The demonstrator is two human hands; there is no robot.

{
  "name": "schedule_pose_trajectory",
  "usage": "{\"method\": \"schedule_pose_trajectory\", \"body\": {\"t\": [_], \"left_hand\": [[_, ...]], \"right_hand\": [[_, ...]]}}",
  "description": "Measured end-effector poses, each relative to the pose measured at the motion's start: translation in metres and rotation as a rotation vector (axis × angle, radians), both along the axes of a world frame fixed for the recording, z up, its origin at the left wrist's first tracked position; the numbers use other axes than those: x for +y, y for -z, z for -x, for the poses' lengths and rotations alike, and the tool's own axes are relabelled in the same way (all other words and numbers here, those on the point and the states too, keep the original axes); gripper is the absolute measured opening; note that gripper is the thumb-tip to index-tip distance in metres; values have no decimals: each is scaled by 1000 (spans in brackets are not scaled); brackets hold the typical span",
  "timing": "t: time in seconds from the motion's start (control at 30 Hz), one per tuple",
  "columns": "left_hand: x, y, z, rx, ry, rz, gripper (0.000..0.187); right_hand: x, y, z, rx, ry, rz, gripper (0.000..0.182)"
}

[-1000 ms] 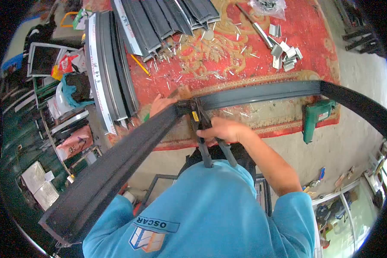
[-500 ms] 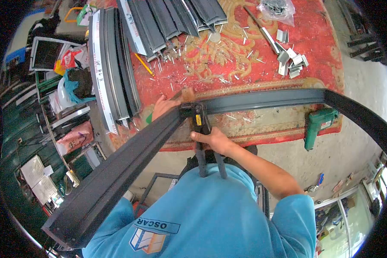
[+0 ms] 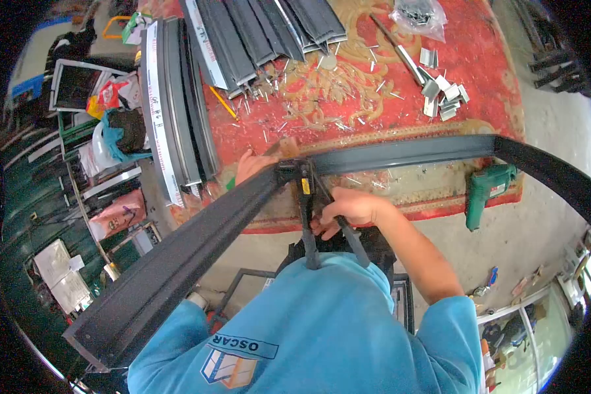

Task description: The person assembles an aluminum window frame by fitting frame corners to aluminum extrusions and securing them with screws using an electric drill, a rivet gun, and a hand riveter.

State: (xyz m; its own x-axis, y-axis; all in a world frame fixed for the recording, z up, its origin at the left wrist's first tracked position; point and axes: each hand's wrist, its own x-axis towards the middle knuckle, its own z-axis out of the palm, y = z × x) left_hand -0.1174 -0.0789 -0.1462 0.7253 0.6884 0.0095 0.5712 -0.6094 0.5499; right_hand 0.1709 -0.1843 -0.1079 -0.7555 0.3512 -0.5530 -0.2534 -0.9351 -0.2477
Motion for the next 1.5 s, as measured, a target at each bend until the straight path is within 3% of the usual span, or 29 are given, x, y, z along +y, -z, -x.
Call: {"method": "schedule_pose_trajectory", "body": {"t": [0.07, 0.13, 0.17, 0.23, 0.3, 0.37, 0.43, 0.53, 0.63, 0.7, 0.73, 0.77, 0.83, 0.9, 0.97, 1.03, 1.3, 1.37, 1.4, 1.5], "left_hand": [[1, 2, 3, 33, -5, 1, 35], [2, 20, 15, 81, 70, -99, 61], [2, 16, 11, 80, 69, -101, 61], [-1, 7, 5, 49, 9, -37, 33], [0, -1, 1, 55, -6, -9, 33], [0, -2, 1, 62, -20, 21, 33], [0, -1, 1, 39, -10, -5, 33], [0, 6, 5, -1, 1, -35, 34], [-2, -7, -3, 59, -9, -31, 34], [-3, -9, -3, 48, -8, -32, 35], [-1, -9, -2, 36, -6, -34, 36], [0, -7, 0, 38, -8, -41, 36], [0, -1, 4, 109, -1, -3, 38], [-1, -3, 5, 99, 1, -14, 38], [-3, -1, 3, 71, 8, -20, 39], [-1, 9, 8, 145, 7, -123, 56], [2, 6, 7, 146, 26, -86, 61], [-5, 4, 6, 364, 2, -55, 62], [-3, 1, 10, 248, 67, -153, 59], [-2, 4, 9, 228, 125, -172, 59]], "right_hand": [[2, 3, -2, 37, 34, 41, 29], [2, 14, -1, 177, 37, 271, 32], [3, 13, 1, 175, 35, 270, 32], [2, 8, 8, 29, -36, 179, 29], [3, 10, 1, 81, -29, 148, 26], [16, -6, -17, -10, -135, -164, 29], [19, -2, -19, 37, -109, -191, 27], [27, -4, -17, 16, -253, -87, 21], [14, 4, 5, 47, -161, 1, 21], [6, -12, 21, -238, -120, 1, 24], [-8, 11, 27, -63, -13, -17, 21], [-14, 6, 26, -60, -14, -24, 21], [-24, -5, 25, 208, 313, 203, 27], [-31, -4, 29, 306, 342, 237, 33], [-29, -5, 37, 230, 303, 155, 35], [-28, -7, 41, 157, 319, 205, 37], [-19, -8, 54, 3, 335, 74, 38], [-13, -7, 56, -278, 182, -43, 37], [-8, -7, 54, -200, 292, -101, 40], [-5, -31, 4, -195, 188, -207, 40]]}}
